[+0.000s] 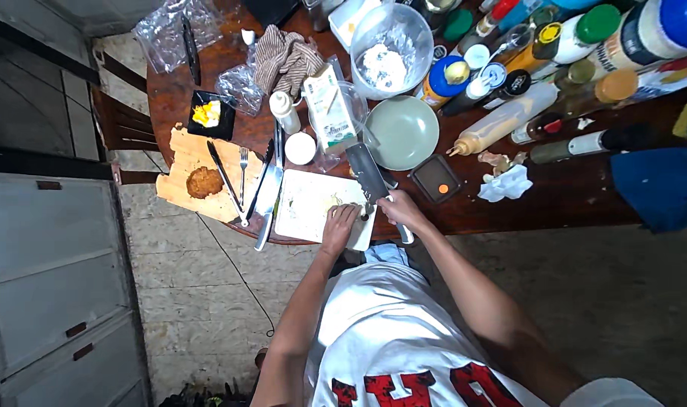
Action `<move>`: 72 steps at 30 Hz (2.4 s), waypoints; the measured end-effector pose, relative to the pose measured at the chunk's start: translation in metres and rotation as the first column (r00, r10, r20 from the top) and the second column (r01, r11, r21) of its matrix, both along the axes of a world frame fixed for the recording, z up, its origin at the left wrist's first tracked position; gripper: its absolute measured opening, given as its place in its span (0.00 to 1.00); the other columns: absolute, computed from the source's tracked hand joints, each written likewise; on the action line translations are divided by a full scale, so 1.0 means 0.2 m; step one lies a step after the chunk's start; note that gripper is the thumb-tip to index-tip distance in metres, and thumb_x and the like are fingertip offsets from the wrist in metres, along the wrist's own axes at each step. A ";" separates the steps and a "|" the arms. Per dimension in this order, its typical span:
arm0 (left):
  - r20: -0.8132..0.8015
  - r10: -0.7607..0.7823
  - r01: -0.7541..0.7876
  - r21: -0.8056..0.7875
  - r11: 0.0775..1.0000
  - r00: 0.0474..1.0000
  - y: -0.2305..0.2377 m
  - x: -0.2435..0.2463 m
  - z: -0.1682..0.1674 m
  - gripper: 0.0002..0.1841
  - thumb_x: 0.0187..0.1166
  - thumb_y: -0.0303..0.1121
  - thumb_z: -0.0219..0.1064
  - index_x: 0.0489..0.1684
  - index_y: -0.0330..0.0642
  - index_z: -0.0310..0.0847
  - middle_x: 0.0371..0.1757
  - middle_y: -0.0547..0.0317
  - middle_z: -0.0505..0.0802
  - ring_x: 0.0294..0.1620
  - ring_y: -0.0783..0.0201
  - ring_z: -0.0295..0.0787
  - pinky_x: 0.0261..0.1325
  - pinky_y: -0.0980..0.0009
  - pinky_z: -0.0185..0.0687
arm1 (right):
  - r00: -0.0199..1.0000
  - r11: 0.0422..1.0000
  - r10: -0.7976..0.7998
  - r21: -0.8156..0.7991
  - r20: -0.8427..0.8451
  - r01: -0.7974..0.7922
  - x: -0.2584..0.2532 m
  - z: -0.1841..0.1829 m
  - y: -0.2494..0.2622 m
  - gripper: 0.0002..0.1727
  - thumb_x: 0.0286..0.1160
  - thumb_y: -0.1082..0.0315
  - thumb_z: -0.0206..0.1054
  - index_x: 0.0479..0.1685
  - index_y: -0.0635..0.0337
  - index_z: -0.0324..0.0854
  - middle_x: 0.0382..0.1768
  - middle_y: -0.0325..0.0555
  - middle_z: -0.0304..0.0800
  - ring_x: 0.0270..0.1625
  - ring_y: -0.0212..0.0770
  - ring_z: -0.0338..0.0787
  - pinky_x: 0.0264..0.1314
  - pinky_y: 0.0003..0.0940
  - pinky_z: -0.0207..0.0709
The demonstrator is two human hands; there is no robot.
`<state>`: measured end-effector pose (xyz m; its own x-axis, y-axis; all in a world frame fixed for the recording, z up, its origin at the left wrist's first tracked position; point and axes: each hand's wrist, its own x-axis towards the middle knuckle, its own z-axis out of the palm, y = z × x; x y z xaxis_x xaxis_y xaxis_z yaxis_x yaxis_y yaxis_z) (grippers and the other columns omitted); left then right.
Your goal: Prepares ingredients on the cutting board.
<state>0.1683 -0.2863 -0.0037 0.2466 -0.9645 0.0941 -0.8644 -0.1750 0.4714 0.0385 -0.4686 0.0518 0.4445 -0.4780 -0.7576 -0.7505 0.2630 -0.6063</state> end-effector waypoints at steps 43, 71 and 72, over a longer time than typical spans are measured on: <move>-0.409 0.675 -0.717 0.071 0.694 0.614 0.56 0.23 0.01 0.22 0.86 0.35 0.63 0.78 0.43 0.75 0.76 0.51 0.83 0.70 0.59 0.85 0.66 0.59 0.87 | 0.928 0.925 0.368 -0.079 -0.056 -0.371 0.11 -0.01 0.24 0.16 0.86 0.58 0.62 0.49 0.63 0.86 0.30 0.55 0.86 0.26 0.47 0.85 0.34 0.49 0.82; -0.215 0.763 -0.716 0.263 0.647 0.610 0.48 0.13 -0.09 0.21 0.76 0.41 0.76 0.64 0.43 0.84 0.69 0.42 0.82 0.60 0.48 0.86 0.64 0.54 0.86 | 0.887 0.876 0.454 -0.140 -0.083 -0.461 0.10 -0.01 0.28 0.17 0.85 0.57 0.63 0.46 0.63 0.87 0.37 0.58 0.89 0.41 0.54 0.90 0.49 0.59 0.82; -0.185 0.768 -0.735 0.222 0.640 0.613 0.48 0.12 -0.08 0.23 0.75 0.42 0.77 0.66 0.45 0.83 0.75 0.41 0.78 0.67 0.45 0.82 0.67 0.52 0.83 | 0.894 0.883 0.440 -0.138 -0.090 -0.448 0.09 0.00 0.27 0.16 0.85 0.57 0.63 0.45 0.63 0.86 0.35 0.57 0.89 0.39 0.53 0.90 0.46 0.57 0.82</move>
<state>0.1921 -0.1906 -0.0191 0.8877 -0.4280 -0.1699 -0.2648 -0.7762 0.5722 0.0574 -0.4147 0.0517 0.5977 -0.3509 -0.7208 -0.7997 -0.1971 -0.5671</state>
